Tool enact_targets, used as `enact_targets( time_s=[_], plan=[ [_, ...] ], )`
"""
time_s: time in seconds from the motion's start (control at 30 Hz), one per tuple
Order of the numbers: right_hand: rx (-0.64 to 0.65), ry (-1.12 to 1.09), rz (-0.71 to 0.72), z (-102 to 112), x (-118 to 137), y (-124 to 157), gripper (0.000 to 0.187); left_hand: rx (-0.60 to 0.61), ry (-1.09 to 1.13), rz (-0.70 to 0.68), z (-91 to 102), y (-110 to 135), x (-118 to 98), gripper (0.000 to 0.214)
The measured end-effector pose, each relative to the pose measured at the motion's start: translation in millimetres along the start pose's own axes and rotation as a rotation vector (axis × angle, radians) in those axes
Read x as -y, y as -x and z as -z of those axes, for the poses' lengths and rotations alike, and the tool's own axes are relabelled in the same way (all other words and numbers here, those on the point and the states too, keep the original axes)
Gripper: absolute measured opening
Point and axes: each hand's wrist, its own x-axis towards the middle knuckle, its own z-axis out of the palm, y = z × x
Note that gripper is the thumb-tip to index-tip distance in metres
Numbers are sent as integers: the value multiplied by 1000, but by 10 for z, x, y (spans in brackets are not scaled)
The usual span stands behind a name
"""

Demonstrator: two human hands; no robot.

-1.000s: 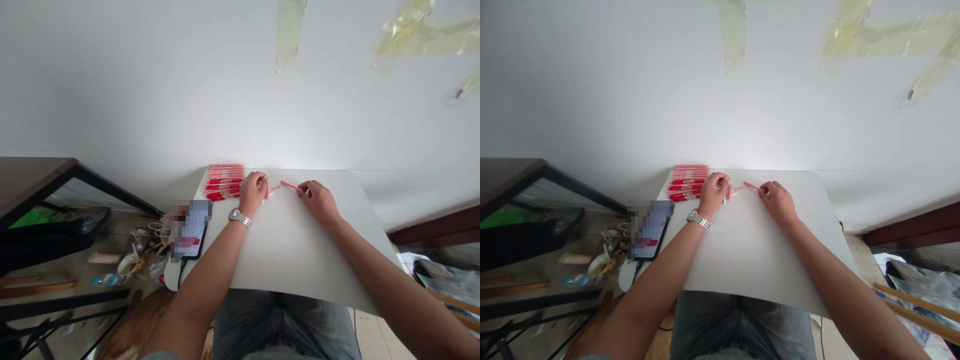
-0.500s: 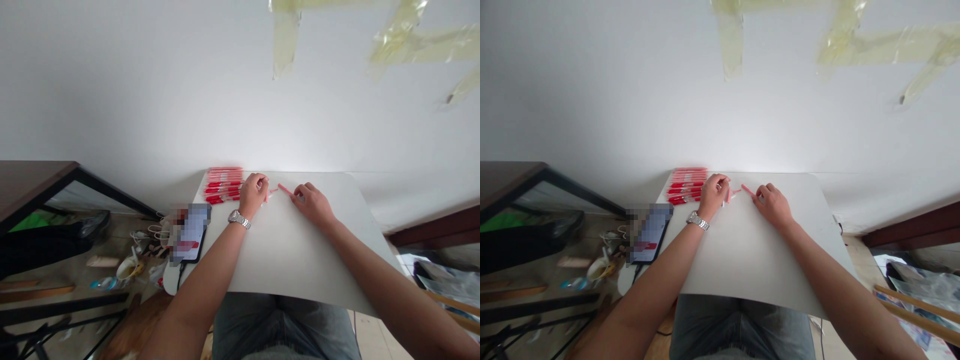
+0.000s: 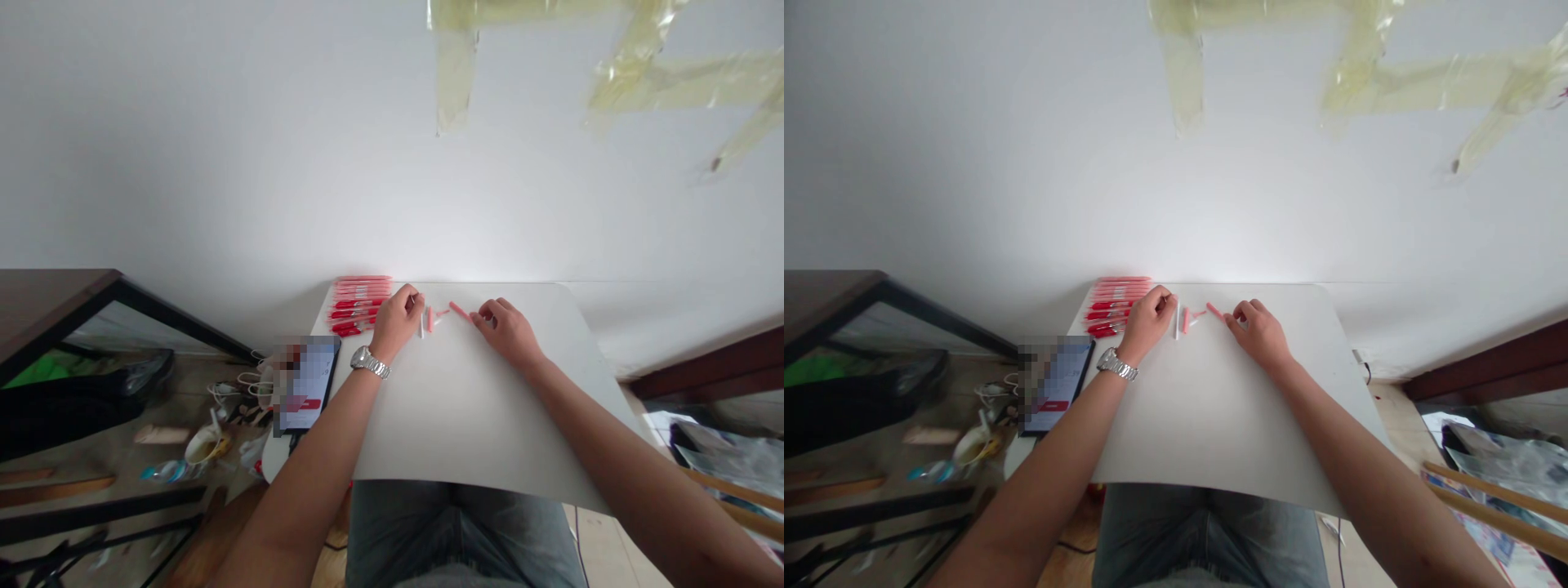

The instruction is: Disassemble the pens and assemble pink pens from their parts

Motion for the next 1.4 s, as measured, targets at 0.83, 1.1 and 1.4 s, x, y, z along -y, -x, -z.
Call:
enact_targets(
  time_s=[0.83,1.1,1.4],
  plan=[
    [-44,-273,-123,89,-97,-46,48,-27,162,7,-43,76,205,27],
    [-55,-253,-123,92,-92,-39,45,-27,157,1,-43,74,202,25],
    [-118,-192,33,78,-40,-47,35,-23,157,-13,-35,73,176,25]
  ],
)
